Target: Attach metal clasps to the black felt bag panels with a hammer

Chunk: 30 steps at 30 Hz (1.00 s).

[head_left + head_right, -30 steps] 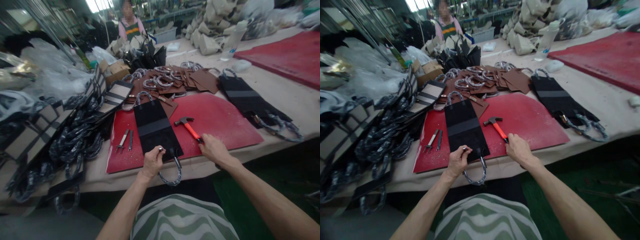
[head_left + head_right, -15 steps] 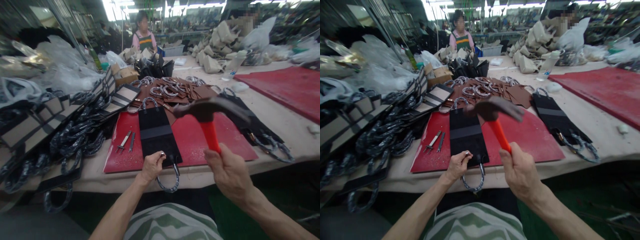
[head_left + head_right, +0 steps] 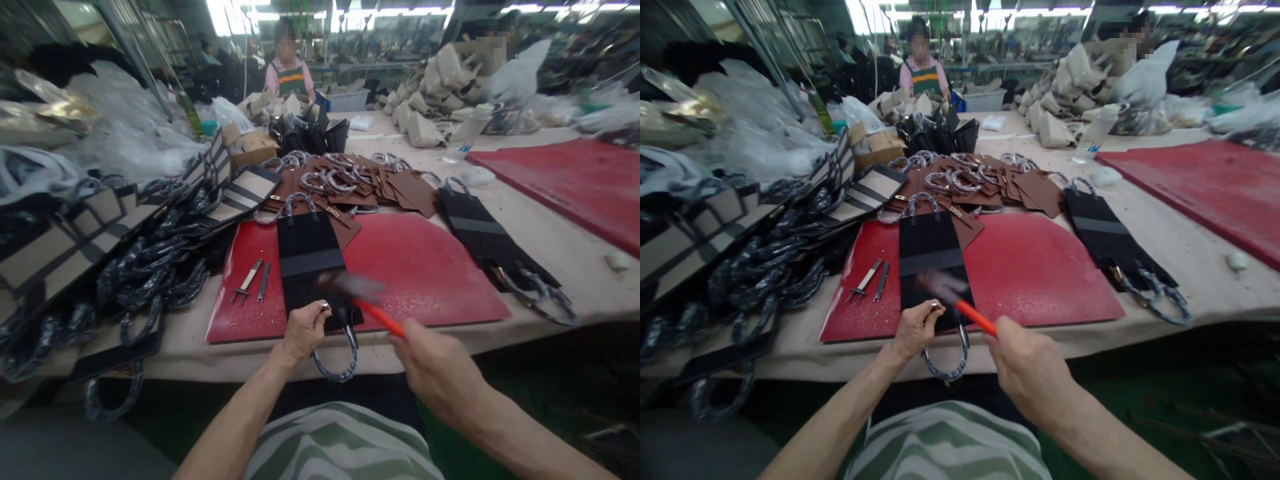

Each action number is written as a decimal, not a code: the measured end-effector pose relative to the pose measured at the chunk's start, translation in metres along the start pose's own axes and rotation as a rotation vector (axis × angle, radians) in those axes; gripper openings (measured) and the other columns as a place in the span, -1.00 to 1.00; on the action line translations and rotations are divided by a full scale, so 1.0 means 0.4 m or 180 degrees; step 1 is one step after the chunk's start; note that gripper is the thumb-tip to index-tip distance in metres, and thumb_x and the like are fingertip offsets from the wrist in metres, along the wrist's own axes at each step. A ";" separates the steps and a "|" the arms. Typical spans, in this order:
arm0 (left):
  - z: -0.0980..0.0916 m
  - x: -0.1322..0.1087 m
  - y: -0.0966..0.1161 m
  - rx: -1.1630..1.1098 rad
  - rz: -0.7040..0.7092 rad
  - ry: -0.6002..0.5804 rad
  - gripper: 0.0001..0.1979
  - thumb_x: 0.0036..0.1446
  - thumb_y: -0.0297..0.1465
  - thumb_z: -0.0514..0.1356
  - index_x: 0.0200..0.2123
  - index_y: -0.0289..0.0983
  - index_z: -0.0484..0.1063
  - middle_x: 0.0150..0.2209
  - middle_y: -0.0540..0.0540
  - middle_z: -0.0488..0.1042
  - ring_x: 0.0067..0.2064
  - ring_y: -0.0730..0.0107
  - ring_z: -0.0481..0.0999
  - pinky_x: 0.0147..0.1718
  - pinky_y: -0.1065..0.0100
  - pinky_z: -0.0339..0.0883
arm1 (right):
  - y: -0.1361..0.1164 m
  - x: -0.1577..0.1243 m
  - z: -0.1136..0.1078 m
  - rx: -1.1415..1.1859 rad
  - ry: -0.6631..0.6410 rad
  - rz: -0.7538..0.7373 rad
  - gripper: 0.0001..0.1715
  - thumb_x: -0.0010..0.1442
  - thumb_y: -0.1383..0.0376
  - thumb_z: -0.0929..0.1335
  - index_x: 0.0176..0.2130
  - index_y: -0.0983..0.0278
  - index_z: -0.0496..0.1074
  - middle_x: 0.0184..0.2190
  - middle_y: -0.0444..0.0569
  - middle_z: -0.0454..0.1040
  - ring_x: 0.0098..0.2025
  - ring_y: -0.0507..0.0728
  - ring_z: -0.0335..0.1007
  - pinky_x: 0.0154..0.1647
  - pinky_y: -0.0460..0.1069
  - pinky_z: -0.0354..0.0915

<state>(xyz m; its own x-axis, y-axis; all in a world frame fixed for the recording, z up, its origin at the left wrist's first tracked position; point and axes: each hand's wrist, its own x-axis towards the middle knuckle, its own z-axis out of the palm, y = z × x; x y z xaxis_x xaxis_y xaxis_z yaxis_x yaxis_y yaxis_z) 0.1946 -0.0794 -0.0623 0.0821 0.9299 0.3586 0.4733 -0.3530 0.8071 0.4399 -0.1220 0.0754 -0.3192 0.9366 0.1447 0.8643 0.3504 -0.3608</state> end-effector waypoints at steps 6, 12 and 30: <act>-0.004 0.003 0.010 -0.0056 -0.0019 0.0016 -0.84 0.22 -0.40 0.15 -0.24 -0.15 0.55 -0.33 -0.10 0.60 -0.31 0.27 0.59 -0.28 0.35 0.39 | 0.070 0.014 0.049 -0.0291 -0.0906 0.0184 -0.71 0.38 0.16 0.14 -0.33 0.21 0.25 -0.55 -0.06 0.41 -0.55 0.13 0.29 -0.49 0.00 -0.11; -0.006 0.006 0.013 -0.0216 -0.0088 -0.0051 -0.85 0.23 -0.38 0.15 -0.22 -0.15 0.54 -0.29 -0.11 0.61 -0.26 0.25 0.60 -0.22 0.31 0.40 | 0.155 0.102 0.116 -0.0189 -0.0933 0.0805 -0.69 0.39 0.21 0.16 -0.33 0.26 0.32 -0.48 -0.02 0.43 -0.42 0.15 0.36 -0.43 -0.02 0.04; -0.040 0.013 0.025 -0.0848 -0.1075 0.0919 -0.75 0.27 -0.24 0.12 -0.35 -0.27 0.44 -0.41 -0.05 0.56 -0.35 0.34 0.60 -0.29 0.31 0.51 | -0.038 0.107 0.274 0.0198 -0.0194 0.0843 -0.55 0.04 0.36 0.42 -0.05 0.34 0.33 -0.05 0.19 0.31 -0.02 0.29 0.24 0.02 0.10 0.24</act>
<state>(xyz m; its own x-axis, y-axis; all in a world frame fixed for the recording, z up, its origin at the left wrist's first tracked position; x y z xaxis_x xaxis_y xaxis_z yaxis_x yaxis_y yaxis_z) 0.1860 -0.0796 -0.0448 -0.3000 0.9433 0.1420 0.1889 -0.0872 0.9781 0.3707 -0.0862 -0.0138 -0.1099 0.9938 -0.0173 0.8959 0.0915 -0.4347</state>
